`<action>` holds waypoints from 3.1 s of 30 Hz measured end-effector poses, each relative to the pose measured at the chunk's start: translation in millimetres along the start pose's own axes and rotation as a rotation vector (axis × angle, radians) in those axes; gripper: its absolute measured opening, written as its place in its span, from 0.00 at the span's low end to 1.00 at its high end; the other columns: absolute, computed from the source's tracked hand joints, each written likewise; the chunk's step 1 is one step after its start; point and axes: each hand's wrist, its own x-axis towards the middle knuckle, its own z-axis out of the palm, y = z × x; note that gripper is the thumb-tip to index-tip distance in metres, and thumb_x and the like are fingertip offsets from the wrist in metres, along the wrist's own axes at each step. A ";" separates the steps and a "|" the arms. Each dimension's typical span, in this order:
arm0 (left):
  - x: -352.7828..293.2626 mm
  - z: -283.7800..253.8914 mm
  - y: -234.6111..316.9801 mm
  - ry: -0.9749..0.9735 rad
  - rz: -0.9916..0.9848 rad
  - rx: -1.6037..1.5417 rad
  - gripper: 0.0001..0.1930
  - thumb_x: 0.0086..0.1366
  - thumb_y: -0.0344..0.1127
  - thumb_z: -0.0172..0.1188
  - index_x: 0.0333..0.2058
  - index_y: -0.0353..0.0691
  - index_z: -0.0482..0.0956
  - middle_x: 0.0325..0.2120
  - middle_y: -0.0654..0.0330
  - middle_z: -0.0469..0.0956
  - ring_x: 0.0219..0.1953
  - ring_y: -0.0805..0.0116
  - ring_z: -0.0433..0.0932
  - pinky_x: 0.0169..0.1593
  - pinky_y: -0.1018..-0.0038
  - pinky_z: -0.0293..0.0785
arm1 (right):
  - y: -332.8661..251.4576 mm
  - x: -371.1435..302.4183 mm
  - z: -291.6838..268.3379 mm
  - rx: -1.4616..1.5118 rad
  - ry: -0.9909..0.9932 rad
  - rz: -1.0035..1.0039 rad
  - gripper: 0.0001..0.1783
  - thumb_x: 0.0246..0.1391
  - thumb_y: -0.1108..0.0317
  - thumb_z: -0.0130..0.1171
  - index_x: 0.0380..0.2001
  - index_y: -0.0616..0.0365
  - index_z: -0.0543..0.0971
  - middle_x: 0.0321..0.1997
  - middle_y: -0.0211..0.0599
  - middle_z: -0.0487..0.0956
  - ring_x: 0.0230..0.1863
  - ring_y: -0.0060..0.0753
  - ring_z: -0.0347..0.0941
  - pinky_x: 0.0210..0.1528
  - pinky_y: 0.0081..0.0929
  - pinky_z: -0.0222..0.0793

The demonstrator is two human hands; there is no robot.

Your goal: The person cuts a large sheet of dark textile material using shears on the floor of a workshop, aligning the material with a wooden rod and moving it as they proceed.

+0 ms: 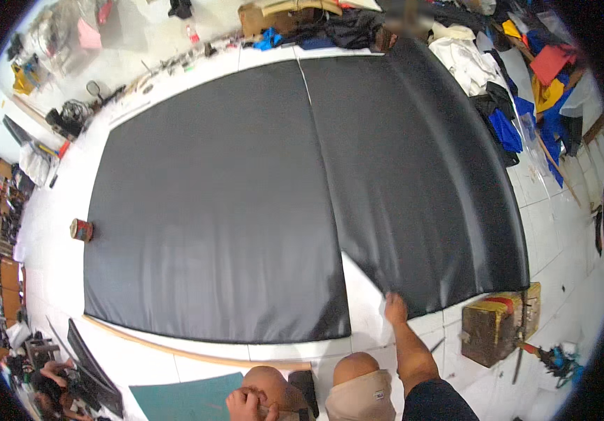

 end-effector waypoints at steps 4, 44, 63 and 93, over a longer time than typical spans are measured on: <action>-18.4 -37.3 21.9 -0.169 0.036 -0.131 0.22 0.57 0.46 0.63 0.45 0.39 0.72 0.44 0.41 0.69 0.40 0.39 0.70 0.41 0.48 0.67 | 1.6 25.7 -126.2 0.405 0.311 0.293 0.39 0.64 0.39 0.42 0.53 0.70 0.74 0.54 0.61 0.75 0.57 0.59 0.70 0.57 0.44 0.66; 543.1 -261.4 466.4 -0.876 -0.610 -1.507 0.30 0.57 0.36 0.65 0.56 0.31 0.67 0.54 0.47 0.72 0.54 0.50 0.73 0.56 0.54 0.69 | -469.2 -166.1 -627.9 0.087 0.056 0.201 0.34 0.49 0.55 0.63 0.57 0.60 0.70 0.44 0.59 0.79 0.47 0.60 0.77 0.51 0.51 0.69; 674.5 -359.9 169.6 -0.971 -0.390 -1.663 0.31 0.57 0.46 0.64 0.55 0.34 0.70 0.55 0.52 0.71 0.55 0.53 0.68 0.61 0.59 0.60 | -673.2 -366.0 -368.2 0.097 0.547 0.424 0.13 0.50 0.63 0.57 0.38 0.55 0.81 0.31 0.54 0.81 0.34 0.60 0.78 0.39 0.51 0.73; 778.9 -637.9 -557.7 -0.311 -0.358 -1.174 0.16 0.60 0.25 0.59 0.48 0.44 0.76 0.36 0.58 0.78 0.39 0.66 0.77 0.44 0.70 0.73 | -997.8 -648.2 51.7 0.060 0.054 0.358 0.13 0.42 0.68 0.57 0.34 0.62 0.78 0.34 0.54 0.80 0.38 0.61 0.76 0.41 0.45 0.71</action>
